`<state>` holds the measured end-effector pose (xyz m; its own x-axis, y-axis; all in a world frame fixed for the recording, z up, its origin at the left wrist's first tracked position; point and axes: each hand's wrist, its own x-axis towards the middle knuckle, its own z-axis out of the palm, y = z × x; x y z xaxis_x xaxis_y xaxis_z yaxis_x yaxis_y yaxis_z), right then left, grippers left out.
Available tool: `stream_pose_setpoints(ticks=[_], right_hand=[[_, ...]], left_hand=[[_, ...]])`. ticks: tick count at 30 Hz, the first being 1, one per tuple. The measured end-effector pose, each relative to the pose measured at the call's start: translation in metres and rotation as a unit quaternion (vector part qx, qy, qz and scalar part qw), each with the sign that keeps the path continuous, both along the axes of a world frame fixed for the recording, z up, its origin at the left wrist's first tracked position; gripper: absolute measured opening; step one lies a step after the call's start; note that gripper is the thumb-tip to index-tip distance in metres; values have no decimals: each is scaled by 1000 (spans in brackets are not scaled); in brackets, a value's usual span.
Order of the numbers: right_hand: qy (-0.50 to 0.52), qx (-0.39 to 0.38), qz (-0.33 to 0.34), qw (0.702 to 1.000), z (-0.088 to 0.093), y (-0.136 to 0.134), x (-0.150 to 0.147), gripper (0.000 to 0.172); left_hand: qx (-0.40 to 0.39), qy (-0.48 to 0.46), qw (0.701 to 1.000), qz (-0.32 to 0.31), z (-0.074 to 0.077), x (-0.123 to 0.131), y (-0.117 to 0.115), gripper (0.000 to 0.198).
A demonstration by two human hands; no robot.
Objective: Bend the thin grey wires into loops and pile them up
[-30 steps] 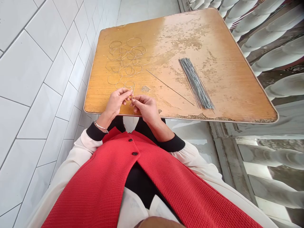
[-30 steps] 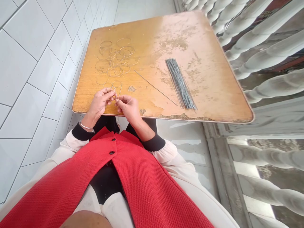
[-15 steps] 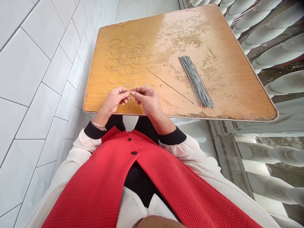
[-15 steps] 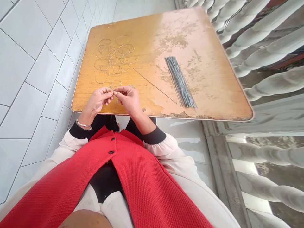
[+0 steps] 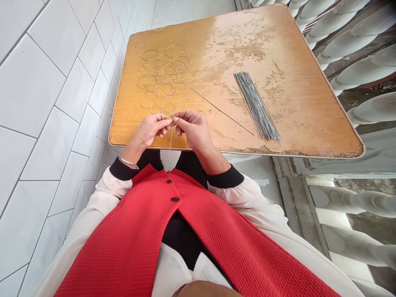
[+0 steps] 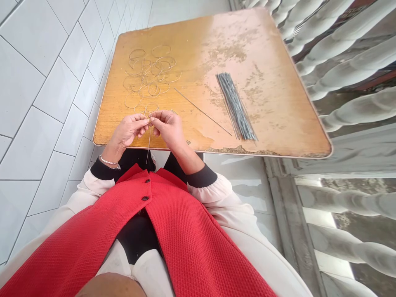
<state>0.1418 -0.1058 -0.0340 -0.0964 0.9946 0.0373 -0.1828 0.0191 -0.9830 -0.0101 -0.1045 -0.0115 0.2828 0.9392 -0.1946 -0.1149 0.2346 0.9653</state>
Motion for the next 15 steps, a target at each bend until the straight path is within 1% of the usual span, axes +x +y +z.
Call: stream_pose_setpoints(ticks=[5, 10, 15], right_hand=[[12, 13, -1, 1000, -3, 2, 0, 19], [-57, 30, -39, 997, -3, 1, -2, 19], [-104, 40, -55, 992, 0, 1, -3, 19]], left_hand=[[13, -7, 1000, -6, -2, -1, 0, 24], [34, 5, 999, 36, -6, 6, -1, 23], [32, 7, 996, 78, -6, 11, -4, 24]])
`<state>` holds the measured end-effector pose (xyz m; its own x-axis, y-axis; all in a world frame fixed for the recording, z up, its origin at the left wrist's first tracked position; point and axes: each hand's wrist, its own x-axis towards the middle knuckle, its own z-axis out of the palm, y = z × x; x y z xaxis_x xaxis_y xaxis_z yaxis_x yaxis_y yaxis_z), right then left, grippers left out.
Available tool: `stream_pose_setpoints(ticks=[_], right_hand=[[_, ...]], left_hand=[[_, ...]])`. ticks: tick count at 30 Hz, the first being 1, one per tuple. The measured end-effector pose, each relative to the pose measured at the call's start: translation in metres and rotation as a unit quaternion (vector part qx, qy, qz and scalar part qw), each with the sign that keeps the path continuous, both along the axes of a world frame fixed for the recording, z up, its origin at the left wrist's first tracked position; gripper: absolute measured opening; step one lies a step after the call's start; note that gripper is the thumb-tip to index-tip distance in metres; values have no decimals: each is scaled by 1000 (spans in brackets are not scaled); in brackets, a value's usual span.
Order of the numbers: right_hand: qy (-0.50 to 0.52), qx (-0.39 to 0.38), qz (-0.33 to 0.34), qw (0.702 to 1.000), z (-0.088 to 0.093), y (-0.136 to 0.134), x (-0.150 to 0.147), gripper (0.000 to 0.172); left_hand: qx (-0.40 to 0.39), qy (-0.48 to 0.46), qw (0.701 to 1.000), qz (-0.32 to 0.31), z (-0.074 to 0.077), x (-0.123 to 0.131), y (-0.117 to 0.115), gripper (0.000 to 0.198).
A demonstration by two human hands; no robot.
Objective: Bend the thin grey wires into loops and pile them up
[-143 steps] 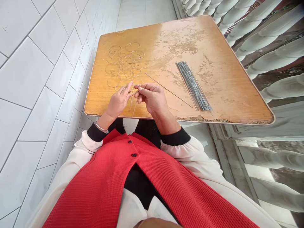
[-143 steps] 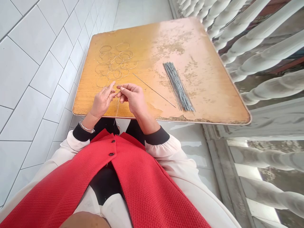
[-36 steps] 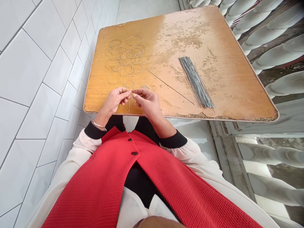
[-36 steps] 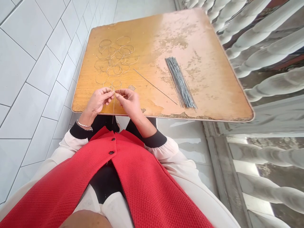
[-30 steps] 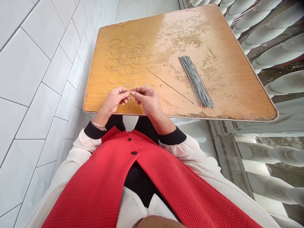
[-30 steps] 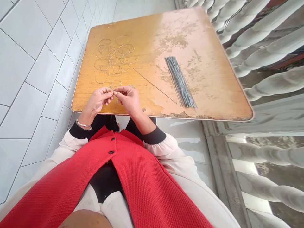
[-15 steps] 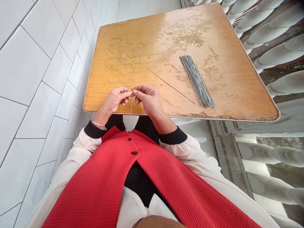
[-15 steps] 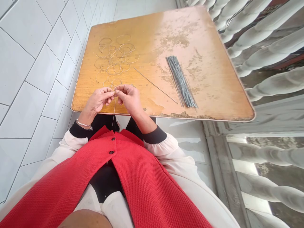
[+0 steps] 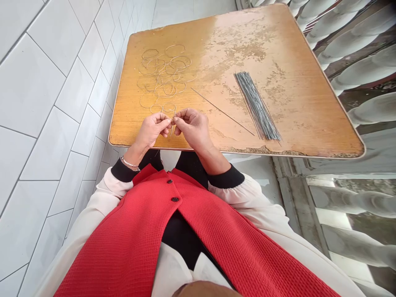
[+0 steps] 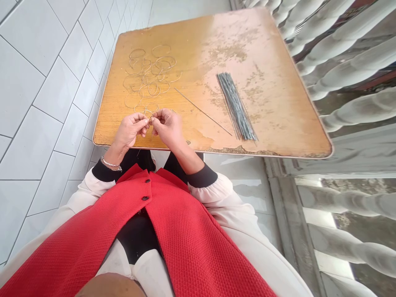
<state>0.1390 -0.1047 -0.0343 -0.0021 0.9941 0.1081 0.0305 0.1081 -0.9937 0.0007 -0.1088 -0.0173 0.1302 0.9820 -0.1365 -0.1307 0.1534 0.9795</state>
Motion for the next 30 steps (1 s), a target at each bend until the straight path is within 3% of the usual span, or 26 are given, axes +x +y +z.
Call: stream_pose_setpoints(ticks=[7, 19, 30], right_hand=[[-27, 25, -1, 999, 0, 2, 5, 17], [-79, 23, 80, 993, 11, 3, 17, 18], [79, -33, 89, 992, 8, 6, 13, 18]], left_hand=[[-15, -10, 998, -55, 2, -5, -2, 25], [-84, -136, 987, 22, 1, 9, -7, 30], [-6, -80, 997, 16, 2, 3, -9, 23]])
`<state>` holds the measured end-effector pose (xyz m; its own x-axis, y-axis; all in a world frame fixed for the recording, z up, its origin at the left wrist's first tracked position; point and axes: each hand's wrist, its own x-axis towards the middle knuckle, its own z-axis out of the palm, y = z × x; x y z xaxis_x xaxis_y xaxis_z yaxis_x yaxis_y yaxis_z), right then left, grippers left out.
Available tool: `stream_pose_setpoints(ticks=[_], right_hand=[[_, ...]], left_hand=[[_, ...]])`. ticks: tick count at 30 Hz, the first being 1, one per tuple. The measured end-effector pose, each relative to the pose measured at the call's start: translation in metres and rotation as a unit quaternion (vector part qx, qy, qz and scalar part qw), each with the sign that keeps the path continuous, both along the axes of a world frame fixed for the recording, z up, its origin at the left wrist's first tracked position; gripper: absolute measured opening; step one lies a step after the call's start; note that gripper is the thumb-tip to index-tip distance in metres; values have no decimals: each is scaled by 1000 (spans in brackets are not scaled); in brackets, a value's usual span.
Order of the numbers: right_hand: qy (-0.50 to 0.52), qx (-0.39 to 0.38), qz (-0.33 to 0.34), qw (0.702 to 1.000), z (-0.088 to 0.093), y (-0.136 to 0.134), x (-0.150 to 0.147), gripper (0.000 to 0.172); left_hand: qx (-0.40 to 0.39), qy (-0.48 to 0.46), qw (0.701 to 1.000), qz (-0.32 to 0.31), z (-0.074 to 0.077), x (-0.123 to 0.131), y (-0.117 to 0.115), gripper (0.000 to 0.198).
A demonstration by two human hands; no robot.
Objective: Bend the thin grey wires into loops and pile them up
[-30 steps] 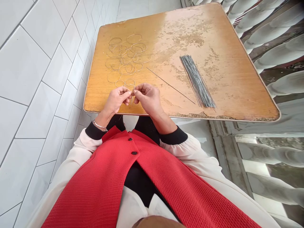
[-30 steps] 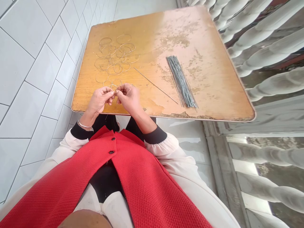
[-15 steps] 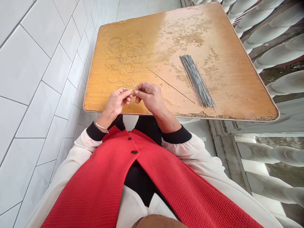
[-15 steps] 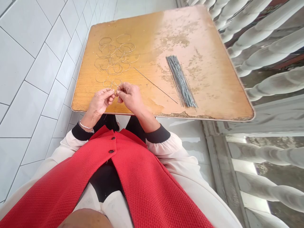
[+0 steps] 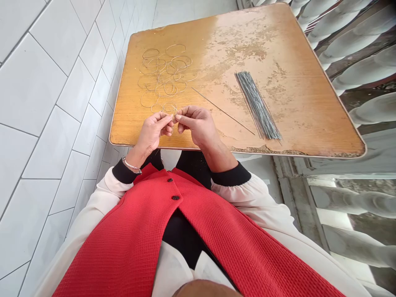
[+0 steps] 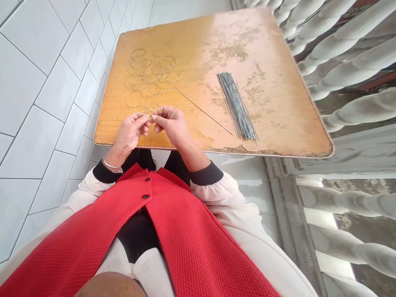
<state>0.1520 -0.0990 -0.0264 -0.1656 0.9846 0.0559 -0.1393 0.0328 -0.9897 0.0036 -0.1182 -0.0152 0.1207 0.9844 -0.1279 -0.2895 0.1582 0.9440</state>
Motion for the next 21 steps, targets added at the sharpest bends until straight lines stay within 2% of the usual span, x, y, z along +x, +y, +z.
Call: stream_pose_setpoints(ticks=[7, 13, 17, 21], right_hand=[[-20, 20, -20, 999, 1, -2, -3, 21], [-136, 78, -57, 986, -5, -1, -6, 23], [-200, 120, -82, 969, -12, 0, -5, 21], [-246, 138, -91, 955, -15, 0, -5, 17]], left_hand=[[-12, -8, 1000, -27, -1, 0, 3, 18], [-69, 5, 997, -31, 2, 2, 4, 19], [-62, 51, 996, -39, 3, 2, 3, 20], [-52, 87, 995, -17, 4, 6, 1, 26]])
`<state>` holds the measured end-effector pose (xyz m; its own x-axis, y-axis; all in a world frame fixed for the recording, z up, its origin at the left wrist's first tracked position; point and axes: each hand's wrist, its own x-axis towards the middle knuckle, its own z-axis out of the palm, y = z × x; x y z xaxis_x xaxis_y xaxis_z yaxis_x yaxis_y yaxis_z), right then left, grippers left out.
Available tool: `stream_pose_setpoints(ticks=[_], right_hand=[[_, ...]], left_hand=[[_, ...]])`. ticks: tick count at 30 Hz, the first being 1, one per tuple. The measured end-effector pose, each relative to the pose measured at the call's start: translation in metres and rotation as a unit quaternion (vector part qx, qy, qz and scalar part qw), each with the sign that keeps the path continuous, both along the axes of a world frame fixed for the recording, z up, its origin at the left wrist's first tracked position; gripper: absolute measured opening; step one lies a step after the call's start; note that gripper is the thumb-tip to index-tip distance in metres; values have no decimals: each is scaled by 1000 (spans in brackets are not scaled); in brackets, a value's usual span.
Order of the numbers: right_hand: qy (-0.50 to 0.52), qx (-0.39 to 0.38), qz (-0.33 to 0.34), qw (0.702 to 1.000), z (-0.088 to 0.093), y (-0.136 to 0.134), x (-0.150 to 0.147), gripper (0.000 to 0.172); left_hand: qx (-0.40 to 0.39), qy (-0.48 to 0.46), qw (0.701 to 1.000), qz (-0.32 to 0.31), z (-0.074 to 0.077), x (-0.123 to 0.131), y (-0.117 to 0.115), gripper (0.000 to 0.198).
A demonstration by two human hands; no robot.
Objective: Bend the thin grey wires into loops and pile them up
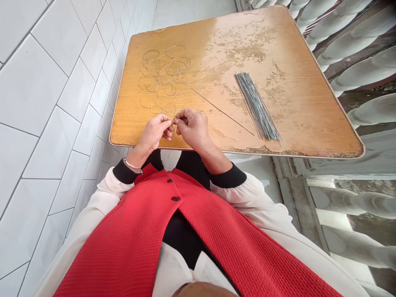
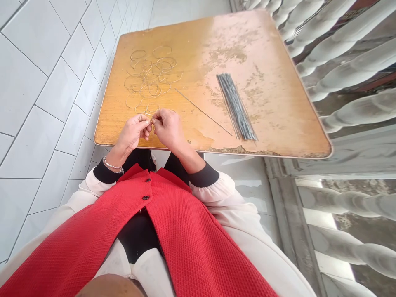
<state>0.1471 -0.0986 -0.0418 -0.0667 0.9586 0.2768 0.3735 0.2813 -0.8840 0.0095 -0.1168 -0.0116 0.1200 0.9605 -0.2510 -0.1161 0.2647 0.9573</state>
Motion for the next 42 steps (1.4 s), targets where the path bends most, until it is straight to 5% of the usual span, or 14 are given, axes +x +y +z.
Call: stream_pose_setpoints(ticks=[30, 42], right_hand=[[-103, 36, -2, 994, -9, 9, 2, 22], [-92, 37, 11, 995, -2, 14, 6, 19]], left_hand=[[15, 78, 997, -12, -15, -2, 5, 32], [-16, 2, 998, -60, -7, -9, 8, 33]])
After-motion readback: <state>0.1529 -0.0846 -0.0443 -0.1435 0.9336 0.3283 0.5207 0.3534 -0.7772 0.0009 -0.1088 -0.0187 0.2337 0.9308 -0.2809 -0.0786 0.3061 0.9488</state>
